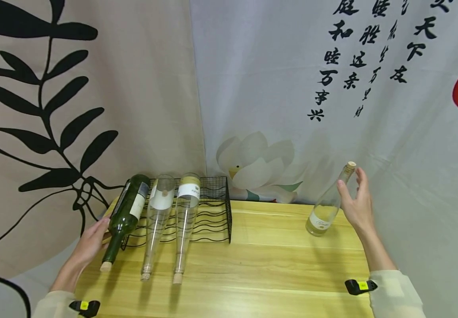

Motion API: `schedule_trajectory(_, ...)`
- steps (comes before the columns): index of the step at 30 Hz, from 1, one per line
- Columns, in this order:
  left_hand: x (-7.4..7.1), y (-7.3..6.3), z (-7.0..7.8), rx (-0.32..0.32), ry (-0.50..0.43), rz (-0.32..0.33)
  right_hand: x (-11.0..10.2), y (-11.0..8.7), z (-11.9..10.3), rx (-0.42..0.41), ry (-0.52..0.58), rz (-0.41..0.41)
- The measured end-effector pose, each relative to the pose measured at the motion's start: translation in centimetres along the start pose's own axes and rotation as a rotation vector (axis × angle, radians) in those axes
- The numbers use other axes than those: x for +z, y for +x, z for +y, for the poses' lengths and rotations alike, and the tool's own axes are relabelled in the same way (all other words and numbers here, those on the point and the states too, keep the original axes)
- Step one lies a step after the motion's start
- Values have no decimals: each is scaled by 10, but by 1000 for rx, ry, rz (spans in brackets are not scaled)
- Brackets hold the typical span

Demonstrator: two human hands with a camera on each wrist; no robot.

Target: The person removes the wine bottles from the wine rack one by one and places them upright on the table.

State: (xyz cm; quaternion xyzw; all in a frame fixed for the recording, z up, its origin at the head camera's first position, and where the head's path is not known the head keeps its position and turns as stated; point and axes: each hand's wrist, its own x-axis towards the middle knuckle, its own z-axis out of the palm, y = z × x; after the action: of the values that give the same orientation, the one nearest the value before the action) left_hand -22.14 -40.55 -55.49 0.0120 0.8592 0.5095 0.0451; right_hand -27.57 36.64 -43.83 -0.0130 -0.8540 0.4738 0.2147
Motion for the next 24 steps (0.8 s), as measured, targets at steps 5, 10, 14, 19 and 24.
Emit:
schedule_trajectory(5, 0, 1, 1, -3, 0, -5, -2, -9, -5, -38, -16, 19)
schedule_trajectory(10, 0, 2, 0, -4, 12, 2, -3, -19, -11, -63, -33, 30)
schedule_trajectory(14, 0, 2, 0, -4, 26, 5, -2, -26, -19, -86, -39, 35)
schedule_trajectory(19, -1, 0, 0, -4, 18, 0, 1, -35, -33, -145, -34, 41)
schedule_trajectory(24, -2, -1, 0, 3, -14, 2, 6, -43, -47, -220, -26, 48)
